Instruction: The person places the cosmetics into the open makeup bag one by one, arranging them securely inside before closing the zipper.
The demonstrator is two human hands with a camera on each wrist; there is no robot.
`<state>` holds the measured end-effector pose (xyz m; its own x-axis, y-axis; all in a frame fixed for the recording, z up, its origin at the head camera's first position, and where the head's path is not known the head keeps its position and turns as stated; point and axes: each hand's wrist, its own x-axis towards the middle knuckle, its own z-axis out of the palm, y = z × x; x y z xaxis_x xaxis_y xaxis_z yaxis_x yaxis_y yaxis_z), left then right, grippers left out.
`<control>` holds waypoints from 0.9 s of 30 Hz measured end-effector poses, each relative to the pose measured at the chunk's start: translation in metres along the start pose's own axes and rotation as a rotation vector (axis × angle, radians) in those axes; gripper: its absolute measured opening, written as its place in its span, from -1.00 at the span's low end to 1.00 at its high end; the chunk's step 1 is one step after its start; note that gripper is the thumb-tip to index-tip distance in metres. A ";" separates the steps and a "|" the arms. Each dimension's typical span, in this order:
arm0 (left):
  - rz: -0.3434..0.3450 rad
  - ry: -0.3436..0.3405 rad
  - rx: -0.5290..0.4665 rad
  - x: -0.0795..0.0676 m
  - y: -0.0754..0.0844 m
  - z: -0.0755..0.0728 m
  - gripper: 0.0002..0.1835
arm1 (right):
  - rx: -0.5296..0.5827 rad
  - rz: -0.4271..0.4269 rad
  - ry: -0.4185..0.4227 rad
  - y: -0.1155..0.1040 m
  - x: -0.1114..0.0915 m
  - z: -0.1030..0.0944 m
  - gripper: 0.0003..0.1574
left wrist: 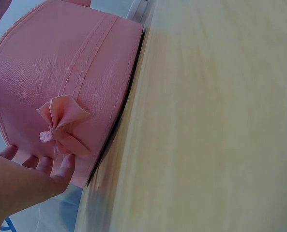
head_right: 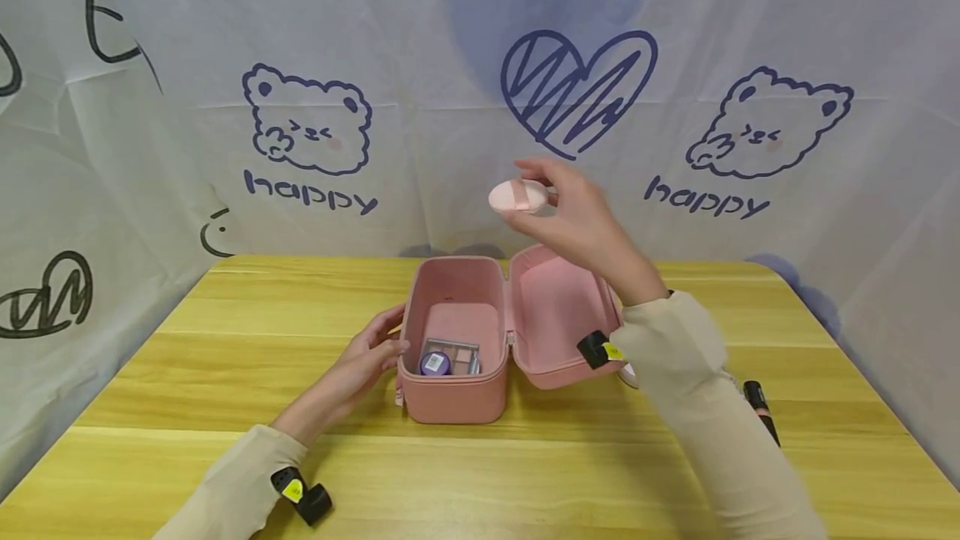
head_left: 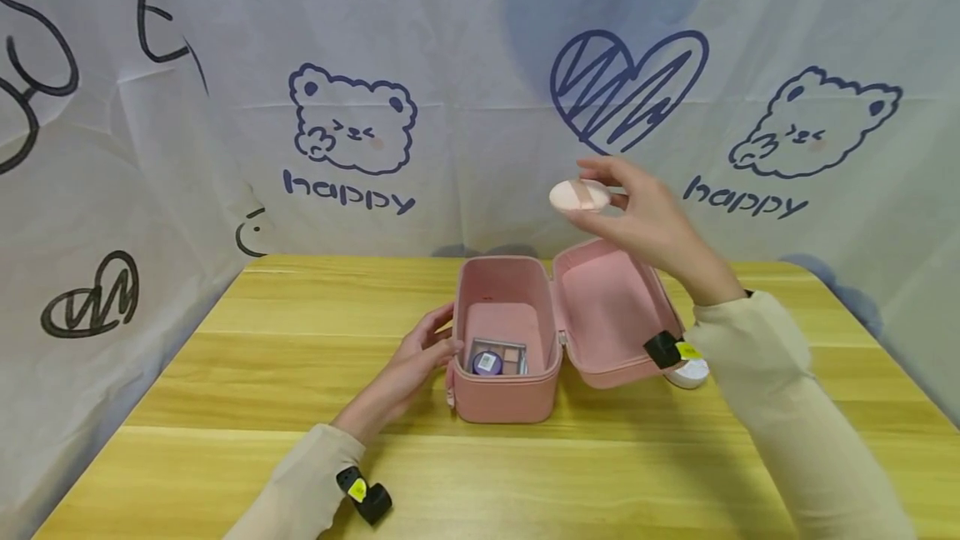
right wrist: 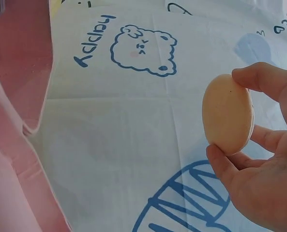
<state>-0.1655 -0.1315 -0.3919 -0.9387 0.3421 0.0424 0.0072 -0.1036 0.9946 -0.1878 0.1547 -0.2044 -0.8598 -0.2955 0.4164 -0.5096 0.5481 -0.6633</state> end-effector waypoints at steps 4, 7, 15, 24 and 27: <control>0.000 -0.001 -0.003 0.000 0.000 0.000 -0.32 | 0.010 0.000 -0.010 -0.002 0.007 0.006 -0.26; 0.000 0.000 -0.002 0.000 0.000 0.000 -0.32 | 0.027 0.016 -0.029 -0.004 0.010 0.010 -0.26; -0.001 0.009 0.011 0.000 0.000 -0.001 -0.31 | 0.069 0.008 -0.066 -0.007 0.017 0.022 -0.28; 0.002 0.003 0.001 -0.001 0.000 0.000 -0.30 | 0.135 0.050 -0.075 -0.002 0.024 0.041 -0.30; 0.002 0.003 0.002 -0.001 -0.001 0.000 -0.29 | 0.145 0.076 -0.082 -0.002 0.026 0.047 -0.30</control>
<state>-0.1650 -0.1316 -0.3925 -0.9398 0.3388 0.0439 0.0097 -0.1019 0.9947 -0.2105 0.1093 -0.2219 -0.8926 -0.3238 0.3138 -0.4376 0.4543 -0.7760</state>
